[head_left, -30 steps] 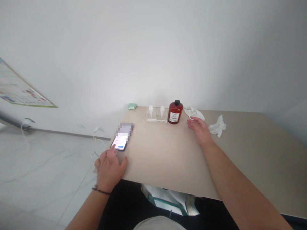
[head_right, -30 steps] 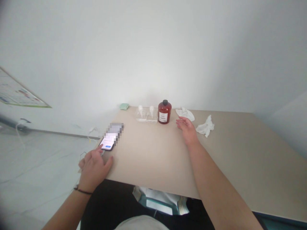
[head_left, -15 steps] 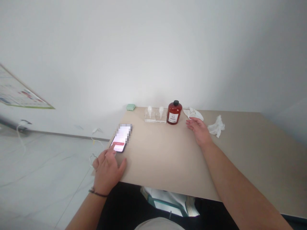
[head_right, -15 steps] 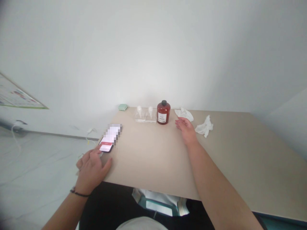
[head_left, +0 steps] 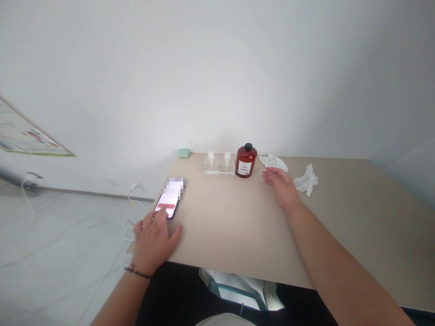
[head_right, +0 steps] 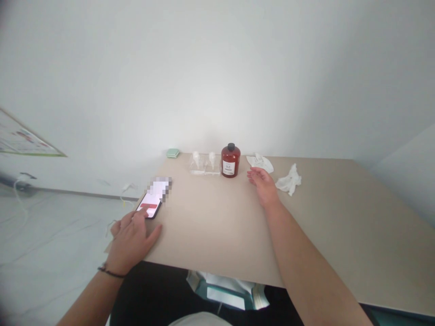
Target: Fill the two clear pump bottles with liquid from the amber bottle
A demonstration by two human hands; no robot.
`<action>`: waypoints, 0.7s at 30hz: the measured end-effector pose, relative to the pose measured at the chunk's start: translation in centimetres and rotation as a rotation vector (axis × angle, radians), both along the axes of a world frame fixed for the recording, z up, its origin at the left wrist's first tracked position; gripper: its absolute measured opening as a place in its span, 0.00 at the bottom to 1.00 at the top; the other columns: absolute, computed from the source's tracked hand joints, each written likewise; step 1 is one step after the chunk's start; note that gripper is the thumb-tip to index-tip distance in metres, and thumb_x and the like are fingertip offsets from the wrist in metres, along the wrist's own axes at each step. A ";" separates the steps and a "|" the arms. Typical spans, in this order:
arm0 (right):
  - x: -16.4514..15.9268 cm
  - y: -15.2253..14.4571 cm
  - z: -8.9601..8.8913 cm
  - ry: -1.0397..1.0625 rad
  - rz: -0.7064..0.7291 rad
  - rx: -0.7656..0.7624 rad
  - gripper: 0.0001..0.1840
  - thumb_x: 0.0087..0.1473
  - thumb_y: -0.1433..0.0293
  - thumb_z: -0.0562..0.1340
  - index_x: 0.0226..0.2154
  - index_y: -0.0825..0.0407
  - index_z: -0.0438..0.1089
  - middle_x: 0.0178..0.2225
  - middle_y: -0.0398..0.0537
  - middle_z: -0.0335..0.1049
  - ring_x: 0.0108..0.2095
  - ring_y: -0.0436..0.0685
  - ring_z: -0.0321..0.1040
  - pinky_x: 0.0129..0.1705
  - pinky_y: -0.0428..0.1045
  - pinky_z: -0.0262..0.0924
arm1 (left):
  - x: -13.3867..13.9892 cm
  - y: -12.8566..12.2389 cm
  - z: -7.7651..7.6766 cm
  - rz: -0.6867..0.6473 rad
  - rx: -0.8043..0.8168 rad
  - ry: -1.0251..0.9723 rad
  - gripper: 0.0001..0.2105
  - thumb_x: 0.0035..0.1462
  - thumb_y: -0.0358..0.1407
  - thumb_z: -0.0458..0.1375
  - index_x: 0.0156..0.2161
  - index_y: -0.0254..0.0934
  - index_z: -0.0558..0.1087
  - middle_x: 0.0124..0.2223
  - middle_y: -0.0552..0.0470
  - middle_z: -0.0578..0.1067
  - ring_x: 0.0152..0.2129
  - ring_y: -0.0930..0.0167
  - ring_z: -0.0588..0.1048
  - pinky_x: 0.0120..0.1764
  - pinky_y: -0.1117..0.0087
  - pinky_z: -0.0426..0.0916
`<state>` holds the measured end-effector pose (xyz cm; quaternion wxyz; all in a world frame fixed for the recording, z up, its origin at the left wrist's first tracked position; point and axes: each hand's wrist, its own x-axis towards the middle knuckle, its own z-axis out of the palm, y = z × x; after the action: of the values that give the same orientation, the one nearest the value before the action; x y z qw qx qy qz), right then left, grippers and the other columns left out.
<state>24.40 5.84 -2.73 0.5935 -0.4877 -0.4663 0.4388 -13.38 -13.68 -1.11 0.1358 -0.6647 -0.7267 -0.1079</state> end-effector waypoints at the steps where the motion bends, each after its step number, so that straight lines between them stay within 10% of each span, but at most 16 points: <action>1: 0.0 0.0 0.0 -0.005 0.004 0.004 0.16 0.47 0.55 0.68 0.38 0.44 0.73 0.38 0.45 0.77 0.43 0.60 0.74 0.52 0.61 0.67 | 0.0 0.0 0.0 0.004 -0.002 -0.001 0.26 0.59 0.43 0.54 0.57 0.27 0.63 0.56 0.31 0.72 0.56 0.49 0.66 0.53 0.49 0.57; 21: 0.0 -0.3 0.2 -0.020 -0.007 0.000 0.17 0.46 0.54 0.69 0.37 0.45 0.73 0.36 0.45 0.77 0.43 0.60 0.74 0.53 0.60 0.67 | 0.0 -0.1 -0.1 -0.005 0.008 -0.003 0.26 0.61 0.44 0.53 0.58 0.27 0.63 0.51 0.34 0.76 0.54 0.50 0.68 0.53 0.51 0.56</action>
<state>24.37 5.54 -2.50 0.5903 -0.4935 -0.4704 0.4321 -13.37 -13.76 -1.24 0.1369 -0.6660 -0.7247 -0.1119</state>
